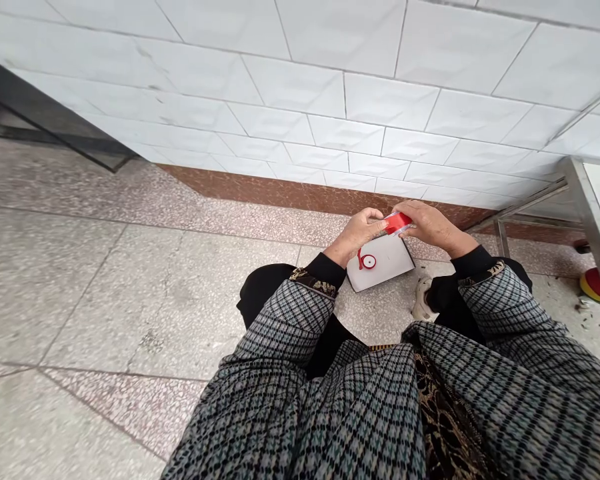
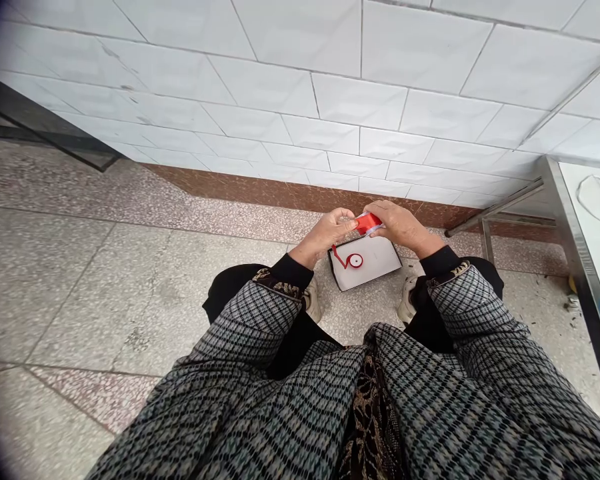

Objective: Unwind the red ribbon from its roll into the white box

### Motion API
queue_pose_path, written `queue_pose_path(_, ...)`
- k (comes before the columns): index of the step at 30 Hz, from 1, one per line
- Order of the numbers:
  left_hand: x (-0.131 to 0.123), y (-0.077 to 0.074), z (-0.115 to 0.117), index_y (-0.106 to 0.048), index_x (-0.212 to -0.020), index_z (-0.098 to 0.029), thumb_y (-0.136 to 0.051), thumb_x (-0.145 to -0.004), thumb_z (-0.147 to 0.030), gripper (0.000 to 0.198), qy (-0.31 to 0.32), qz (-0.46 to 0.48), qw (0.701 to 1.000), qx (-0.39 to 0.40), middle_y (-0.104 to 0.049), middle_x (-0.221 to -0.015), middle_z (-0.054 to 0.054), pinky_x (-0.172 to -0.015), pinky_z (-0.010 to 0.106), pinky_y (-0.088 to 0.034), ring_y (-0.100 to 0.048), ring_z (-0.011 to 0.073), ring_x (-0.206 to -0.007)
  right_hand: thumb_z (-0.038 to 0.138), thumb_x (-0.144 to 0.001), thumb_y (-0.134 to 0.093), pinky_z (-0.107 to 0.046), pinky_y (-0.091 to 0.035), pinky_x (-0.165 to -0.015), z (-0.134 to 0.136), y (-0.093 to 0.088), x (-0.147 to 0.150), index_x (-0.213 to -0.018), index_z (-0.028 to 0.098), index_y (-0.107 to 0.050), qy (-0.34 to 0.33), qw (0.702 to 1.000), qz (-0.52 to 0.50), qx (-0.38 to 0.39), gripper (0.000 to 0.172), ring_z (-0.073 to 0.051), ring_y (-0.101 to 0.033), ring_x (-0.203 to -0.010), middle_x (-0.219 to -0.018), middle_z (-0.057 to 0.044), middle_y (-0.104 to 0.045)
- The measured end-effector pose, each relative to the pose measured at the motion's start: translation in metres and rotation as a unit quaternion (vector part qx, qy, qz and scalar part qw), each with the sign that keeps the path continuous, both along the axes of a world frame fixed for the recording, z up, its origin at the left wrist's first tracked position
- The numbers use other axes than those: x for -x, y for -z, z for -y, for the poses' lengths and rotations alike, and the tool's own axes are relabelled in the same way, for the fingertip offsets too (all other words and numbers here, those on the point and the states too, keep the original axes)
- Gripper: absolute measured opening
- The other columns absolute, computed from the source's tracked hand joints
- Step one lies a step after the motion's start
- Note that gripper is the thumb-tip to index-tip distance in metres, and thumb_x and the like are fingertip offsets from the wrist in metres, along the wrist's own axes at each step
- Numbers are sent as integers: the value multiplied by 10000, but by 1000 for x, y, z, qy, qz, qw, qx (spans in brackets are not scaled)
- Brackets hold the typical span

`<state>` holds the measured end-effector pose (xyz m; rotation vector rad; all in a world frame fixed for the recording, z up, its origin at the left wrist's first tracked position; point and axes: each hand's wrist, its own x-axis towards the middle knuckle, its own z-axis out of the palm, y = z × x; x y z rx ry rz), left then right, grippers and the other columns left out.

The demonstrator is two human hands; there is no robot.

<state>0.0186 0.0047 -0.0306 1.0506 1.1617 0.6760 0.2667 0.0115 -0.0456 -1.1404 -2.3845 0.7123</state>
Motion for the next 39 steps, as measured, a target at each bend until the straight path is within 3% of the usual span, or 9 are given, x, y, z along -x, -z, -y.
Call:
queue_pose_path(6,8,1,1,-664,-767,-183,-878,-853,-346,283,0,97,995,27,-452,-543,-73,-556,229,-195,-307,65,-517,194,-876,-915,-579,-577,-1152,-8,4,-13,-1295,228,-761,36,998,-14,40,448,-412,-741,-1272,-1364,-164,-803)
queue_pose_path(10,7,2,3,-627,-711,-184,-900,-821,-315,322,-15,147,988,44,-454,-522,-70,-549,209,-215,-328,56,-498,215,-856,-899,-562,-579,-1101,-12,6,-15,-1206,237,-768,54,995,-32,76,374,-382,-746,-1161,-1220,-127,-809)
queue_pose_path(14,5,7,3,-651,-732,-172,-927,-797,-301,311,-33,164,985,52,-510,-568,-58,-563,201,-259,-373,54,-510,288,-851,-894,-547,-578,-1084,-12,8,-14,-1263,255,-768,64,985,-109,116,432,-374,-734,-1176,-1263,-114,-792)
queue_pose_path(18,7,8,2,-692,-775,-164,-958,-757,-326,312,-8,169,984,51,-483,-563,-77,-568,205,-245,-353,51,-516,310,-859,-870,-545,-569,-1083,-13,7,-17,-1247,262,-764,44,982,-123,137,405,-365,-728,-1159,-1257,-101,-791)
queue_pose_path(23,12,5,3,-731,-840,-161,-993,-670,-374,378,18,169,984,57,-656,-691,-22,-613,222,-369,-539,83,-601,286,-837,-880,-573,-570,-1090,-16,6,-26,-1280,261,-774,83,984,-105,121,457,-376,-729,-1145,-1235,-106,-784)
queue_pose_path(27,13,6,2,-747,-834,-158,-989,-686,-409,378,32,175,983,42,-503,-588,-76,-557,232,-214,-351,51,-524,313,-807,-922,-598,-581,-1117,-17,9,-31,-1293,255,-795,99,977,-124,139,506,-382,-734,-1158,-1255,-113,-784)
queue_pose_path(30,12,8,0,-726,-798,-163,-1004,-675,-450,419,30,186,981,36,-445,-574,-85,-551,249,-146,-295,48,-514,360,-777,-949,-596,-593,-1139,-17,10,-30,-1281,255,-813,96,961,-182,183,533,-383,-740,-1197,-1280,-107,-791)
queue_pose_path(39,11,7,0,-663,-734,-184,-980,-738,-485,438,29,186,982,12,-423,-555,-79,-553,252,-157,-304,56,-509,421,-694,-1037,-525,-621,-1106,-12,2,-28,-1328,249,-815,117,899,-289,308,694,-335,-772,-1139,-1229,-77,-841)
